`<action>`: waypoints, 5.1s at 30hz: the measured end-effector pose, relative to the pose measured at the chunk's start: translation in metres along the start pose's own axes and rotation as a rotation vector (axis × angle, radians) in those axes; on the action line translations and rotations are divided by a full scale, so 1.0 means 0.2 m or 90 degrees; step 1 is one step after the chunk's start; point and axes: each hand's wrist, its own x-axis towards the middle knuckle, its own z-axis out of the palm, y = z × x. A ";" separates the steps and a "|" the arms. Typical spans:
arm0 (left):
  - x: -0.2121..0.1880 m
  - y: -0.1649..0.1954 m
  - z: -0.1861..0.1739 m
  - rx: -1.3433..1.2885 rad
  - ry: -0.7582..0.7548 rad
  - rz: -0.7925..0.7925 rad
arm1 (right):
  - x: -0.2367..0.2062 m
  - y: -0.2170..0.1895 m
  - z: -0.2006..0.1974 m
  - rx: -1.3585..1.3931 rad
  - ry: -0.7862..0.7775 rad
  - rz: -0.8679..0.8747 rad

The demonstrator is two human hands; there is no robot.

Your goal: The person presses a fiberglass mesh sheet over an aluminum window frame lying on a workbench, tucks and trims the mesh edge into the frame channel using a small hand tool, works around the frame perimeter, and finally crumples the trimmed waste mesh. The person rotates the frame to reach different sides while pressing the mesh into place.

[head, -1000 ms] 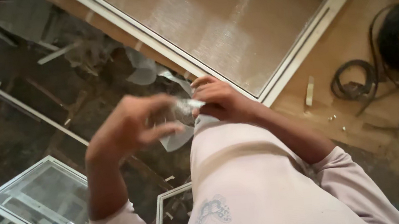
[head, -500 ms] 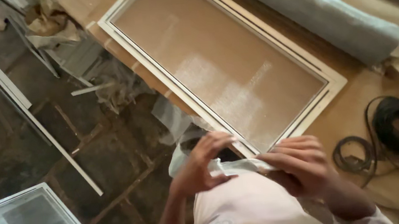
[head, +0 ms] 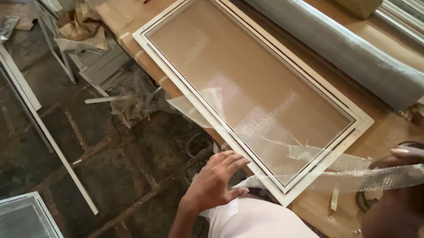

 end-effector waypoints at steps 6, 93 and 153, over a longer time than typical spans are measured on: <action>-0.05 -0.10 0.06 -0.142 -0.054 -0.045 | -0.04 0.21 -0.11 -0.066 -0.006 0.058; -0.27 -0.93 -1.44 -0.307 0.848 0.124 | -1.33 0.29 2.54 0.402 -0.649 0.521; -0.75 -0.65 -0.48 -0.469 0.208 -0.407 | -0.83 0.34 2.14 0.743 -0.550 0.292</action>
